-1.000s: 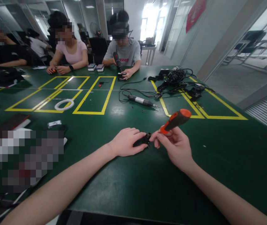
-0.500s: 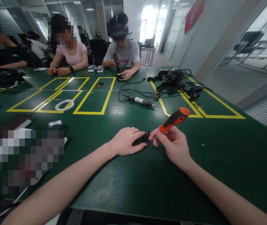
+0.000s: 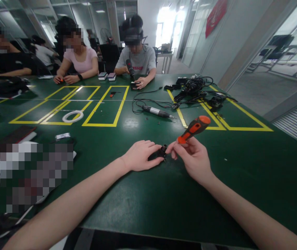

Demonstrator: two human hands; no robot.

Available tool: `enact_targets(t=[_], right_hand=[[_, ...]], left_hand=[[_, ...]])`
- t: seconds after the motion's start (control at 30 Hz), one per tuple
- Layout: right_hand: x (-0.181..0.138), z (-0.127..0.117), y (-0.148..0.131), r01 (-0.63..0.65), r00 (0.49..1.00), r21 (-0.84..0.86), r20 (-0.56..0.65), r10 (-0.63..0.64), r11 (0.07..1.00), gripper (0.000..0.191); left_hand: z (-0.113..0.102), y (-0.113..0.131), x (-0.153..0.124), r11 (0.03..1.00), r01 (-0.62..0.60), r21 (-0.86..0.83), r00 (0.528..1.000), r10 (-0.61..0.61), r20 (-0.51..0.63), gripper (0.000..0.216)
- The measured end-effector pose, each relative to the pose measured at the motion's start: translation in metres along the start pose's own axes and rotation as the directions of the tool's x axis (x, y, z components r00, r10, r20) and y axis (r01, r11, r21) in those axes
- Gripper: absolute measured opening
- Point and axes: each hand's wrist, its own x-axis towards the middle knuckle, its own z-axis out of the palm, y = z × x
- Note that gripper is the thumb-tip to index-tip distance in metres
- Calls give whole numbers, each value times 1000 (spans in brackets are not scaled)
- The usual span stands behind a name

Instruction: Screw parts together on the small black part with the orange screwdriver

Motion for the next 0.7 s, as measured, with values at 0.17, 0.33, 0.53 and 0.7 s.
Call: enact_targets(t=[0.17, 0.33, 0.53, 0.7], right_hand=[[0, -2, -1, 5, 1000, -49, -14, -6, 999, 32], [0, -1, 0, -10, 1000, 16, -1, 10, 1000, 34], [0, 2, 1, 15, 999, -10, -37, -15, 1000, 33], [-1, 1, 0, 21, 995, -83, -95, -29, 996, 31]], left_hand=[[-1, 1, 0, 1000, 7, 3, 1000, -7, -3, 30], [-2, 0, 0, 1000, -11, -10, 1000, 11, -6, 34], [-2, 0, 0, 1000, -9, -11, 1000, 9, 1, 35], [-3, 1, 0, 1000, -3, -20, 1000, 3, 3, 35]])
